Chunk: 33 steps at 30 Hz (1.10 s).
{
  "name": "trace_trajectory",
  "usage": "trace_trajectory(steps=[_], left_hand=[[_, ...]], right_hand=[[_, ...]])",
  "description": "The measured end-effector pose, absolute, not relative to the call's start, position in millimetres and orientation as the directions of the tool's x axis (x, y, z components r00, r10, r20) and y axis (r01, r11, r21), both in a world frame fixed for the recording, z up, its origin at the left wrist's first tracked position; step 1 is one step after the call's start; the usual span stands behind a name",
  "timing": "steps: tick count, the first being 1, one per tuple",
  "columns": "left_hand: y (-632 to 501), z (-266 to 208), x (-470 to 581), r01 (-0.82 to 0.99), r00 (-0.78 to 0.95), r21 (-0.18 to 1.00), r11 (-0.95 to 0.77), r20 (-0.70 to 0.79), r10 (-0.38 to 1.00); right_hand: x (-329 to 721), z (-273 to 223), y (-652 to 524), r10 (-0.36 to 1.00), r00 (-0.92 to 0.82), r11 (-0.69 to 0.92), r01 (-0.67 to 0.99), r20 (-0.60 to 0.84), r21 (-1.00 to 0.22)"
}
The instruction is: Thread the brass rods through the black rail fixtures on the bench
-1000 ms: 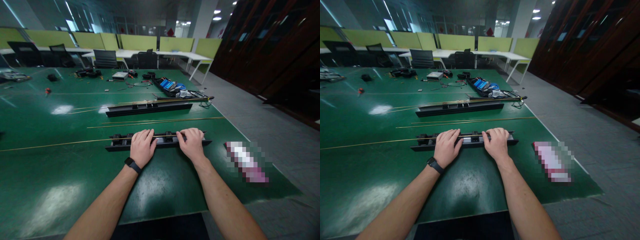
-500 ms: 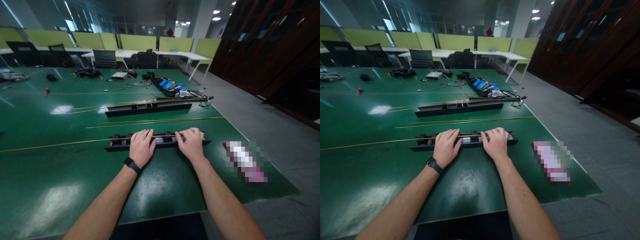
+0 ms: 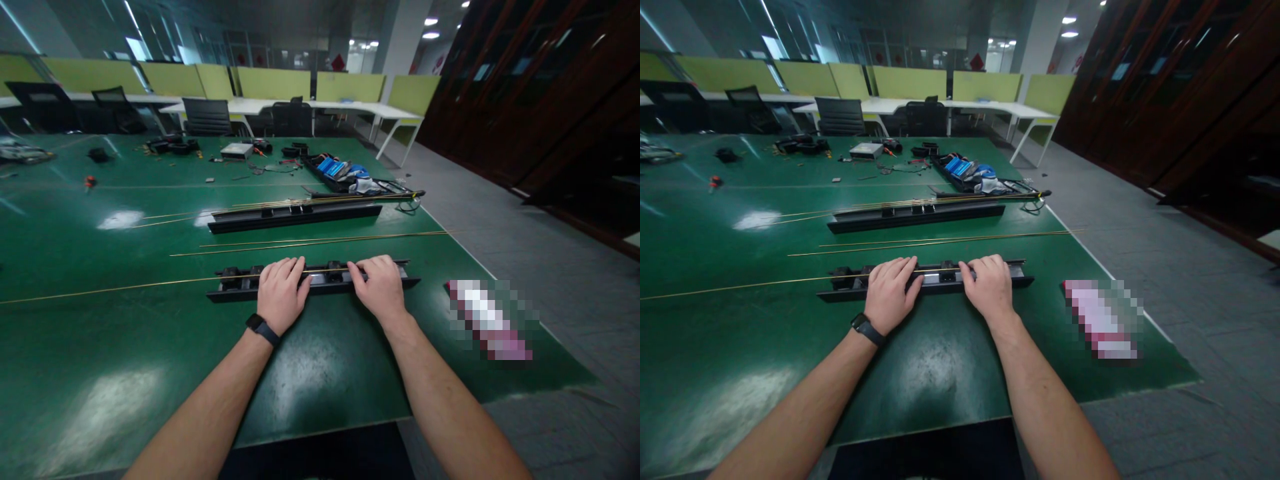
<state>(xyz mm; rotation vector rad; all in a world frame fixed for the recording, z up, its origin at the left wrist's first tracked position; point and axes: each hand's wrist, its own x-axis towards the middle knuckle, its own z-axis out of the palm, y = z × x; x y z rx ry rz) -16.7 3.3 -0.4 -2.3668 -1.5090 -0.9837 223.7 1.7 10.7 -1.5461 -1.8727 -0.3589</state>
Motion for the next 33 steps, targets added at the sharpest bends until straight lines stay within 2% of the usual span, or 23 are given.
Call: trace_trajectory(steps=[18, 25, 33], left_hand=[[3.1, 1.5, -16.6, 0.86, 0.277, 0.194, -0.472, 0.6, 0.751], [2.8, 1.1, -15.9, 0.858, 0.264, 0.211, -0.469, 0.603, 0.753], [2.6, 1.7, -15.9, 0.861, 0.261, 0.206, -0.466, 0.606, 0.751]], right_hand=[[225.6, 14.0, 1.4, 0.761, -0.038, 0.21, 0.959, 0.648, -0.19], [224.1, 15.7, 0.4, 0.719, -0.055, 0.305, 0.92, 0.692, -0.244], [221.3, 16.2, -2.2, 0.694, 0.035, 0.272, 0.912, 0.719, -0.307]])
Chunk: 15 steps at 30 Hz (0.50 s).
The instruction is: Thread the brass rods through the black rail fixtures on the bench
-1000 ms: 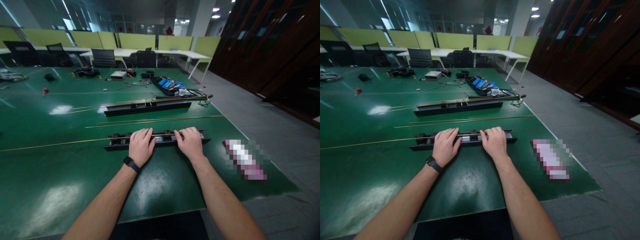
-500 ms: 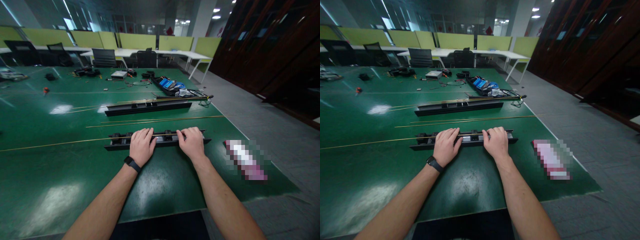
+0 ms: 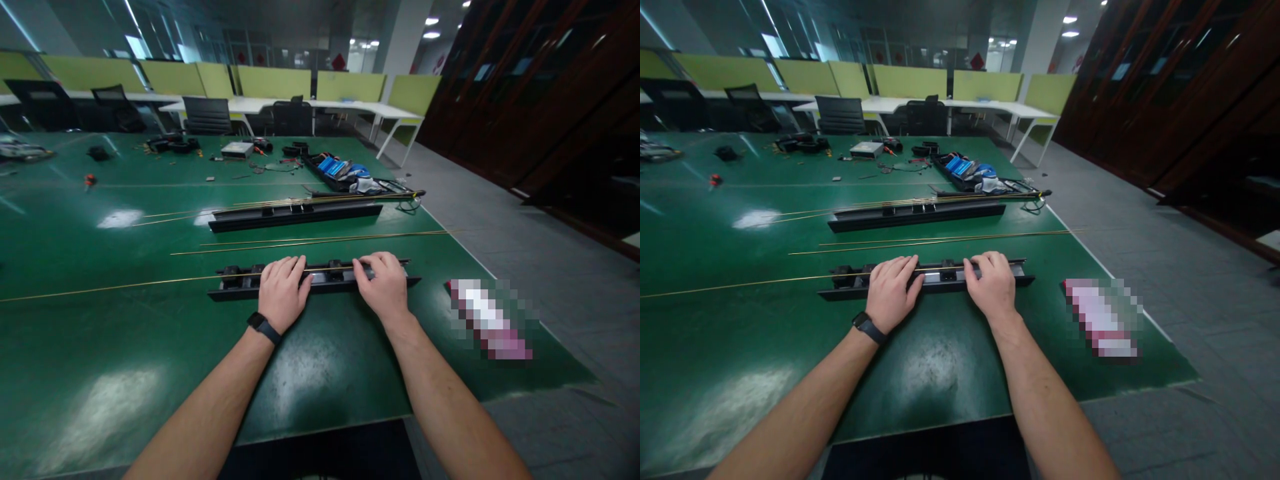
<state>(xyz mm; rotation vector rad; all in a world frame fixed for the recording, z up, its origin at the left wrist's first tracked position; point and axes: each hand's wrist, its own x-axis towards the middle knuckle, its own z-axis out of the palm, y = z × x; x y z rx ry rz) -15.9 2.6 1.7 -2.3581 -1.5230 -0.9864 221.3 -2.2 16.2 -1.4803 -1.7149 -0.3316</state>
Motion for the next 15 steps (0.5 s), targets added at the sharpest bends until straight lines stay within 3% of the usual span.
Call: trace_trajectory(steps=[15], left_hand=[[3.1, 0.3, -16.1, 0.867, 0.262, 0.194, -0.459, 0.605, 0.752]], right_hand=[[216.9, 13.6, -3.5, 0.792, 0.026, 0.224, 0.917, 0.61, -0.33]])
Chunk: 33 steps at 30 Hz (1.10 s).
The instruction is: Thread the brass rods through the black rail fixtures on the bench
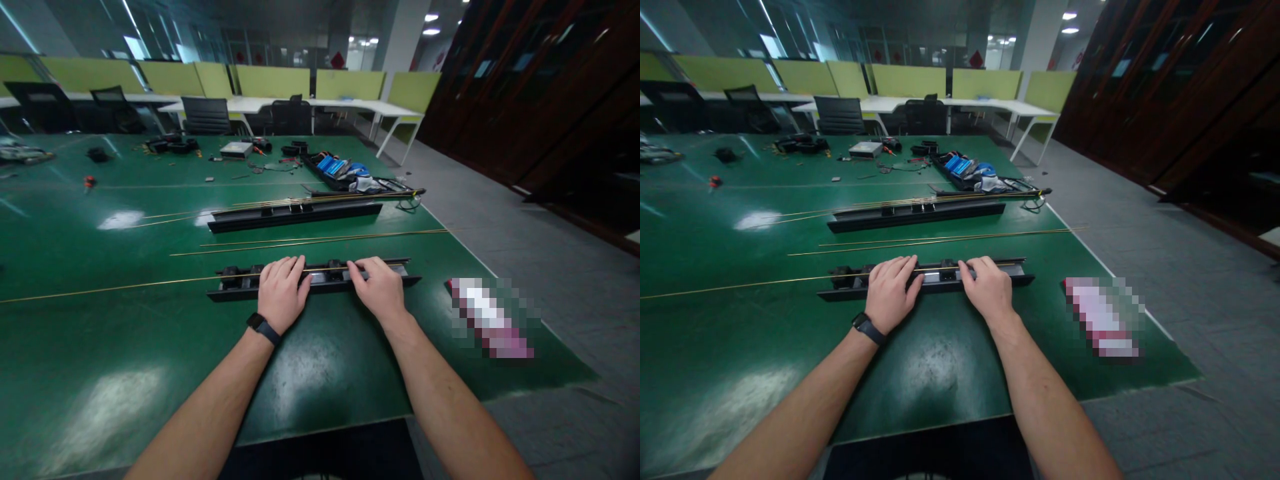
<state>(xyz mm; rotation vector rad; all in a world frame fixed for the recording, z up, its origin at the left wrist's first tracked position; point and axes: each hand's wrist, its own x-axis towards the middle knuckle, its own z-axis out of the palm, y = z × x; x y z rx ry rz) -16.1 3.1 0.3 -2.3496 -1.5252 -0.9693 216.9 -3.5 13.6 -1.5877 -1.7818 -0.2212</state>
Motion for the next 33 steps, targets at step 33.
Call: trace_trajectory(steps=[33], left_hand=[[2.7, 2.3, -16.7, 0.862, 0.272, 0.196, -0.468, 0.6, 0.753]], right_hand=[[219.8, 16.6, -2.9, 0.845, 0.085, 0.139, 0.919, 0.528, -0.369]])
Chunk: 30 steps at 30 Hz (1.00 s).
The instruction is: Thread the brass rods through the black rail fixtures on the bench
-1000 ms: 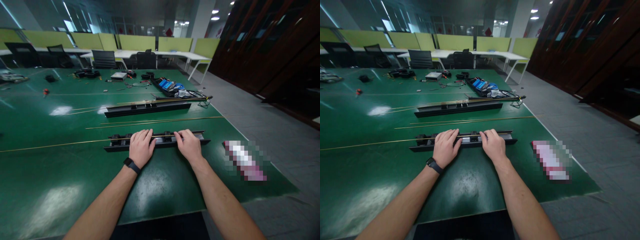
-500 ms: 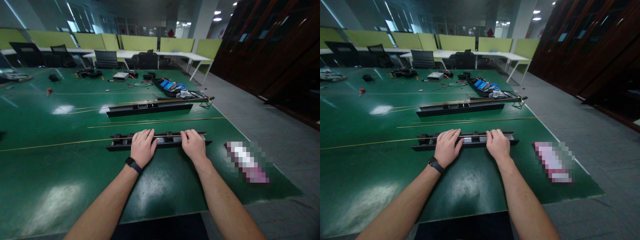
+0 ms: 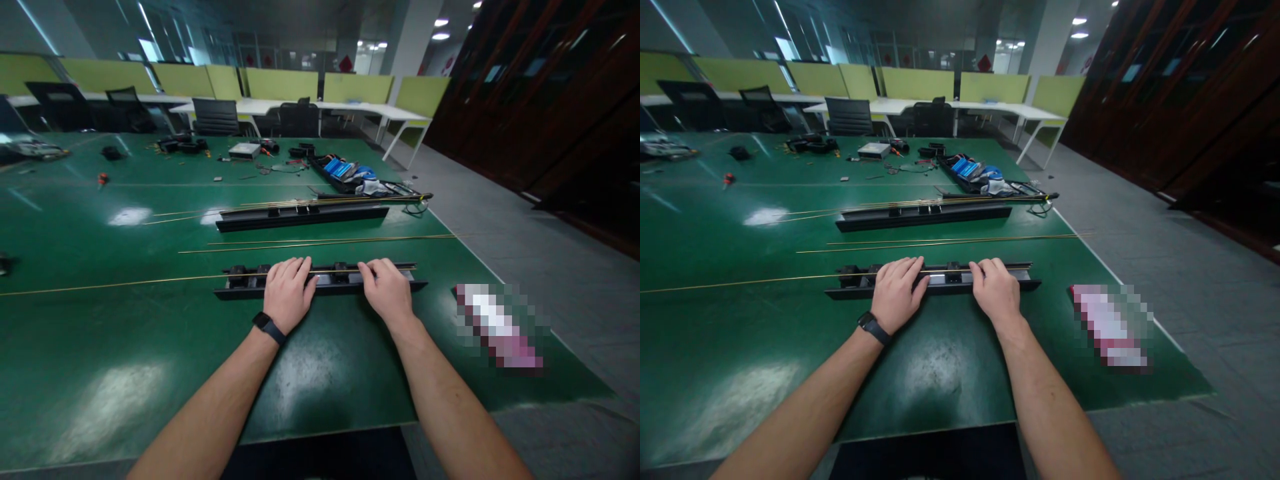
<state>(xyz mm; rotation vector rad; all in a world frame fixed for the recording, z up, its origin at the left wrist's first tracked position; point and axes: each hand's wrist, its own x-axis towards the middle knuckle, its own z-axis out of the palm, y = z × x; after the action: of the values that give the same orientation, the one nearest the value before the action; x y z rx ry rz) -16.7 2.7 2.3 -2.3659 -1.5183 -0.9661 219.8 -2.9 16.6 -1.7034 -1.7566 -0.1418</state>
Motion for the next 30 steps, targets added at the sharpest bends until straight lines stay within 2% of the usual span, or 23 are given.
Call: trace_trajectory(steps=[9, 21, 30], left_hand=[[1.8, 3.4, -16.5, 0.862, 0.279, 0.185, -0.471, 0.603, 0.747], [2.1, 2.9, -16.1, 0.863, 0.265, 0.203, -0.462, 0.597, 0.757], [2.1, 2.3, -16.3, 0.863, 0.277, 0.186, -0.47, 0.603, 0.748]], right_hand=[[225.7, 19.9, -2.6, 0.844, 0.142, 0.071, 0.926, 0.518, -0.371], [220.8, 16.3, -3.9, 0.833, 0.081, 0.157, 0.914, 0.547, -0.374], [222.8, 17.3, -3.4, 0.841, 0.09, 0.134, 0.921, 0.534, -0.366]])
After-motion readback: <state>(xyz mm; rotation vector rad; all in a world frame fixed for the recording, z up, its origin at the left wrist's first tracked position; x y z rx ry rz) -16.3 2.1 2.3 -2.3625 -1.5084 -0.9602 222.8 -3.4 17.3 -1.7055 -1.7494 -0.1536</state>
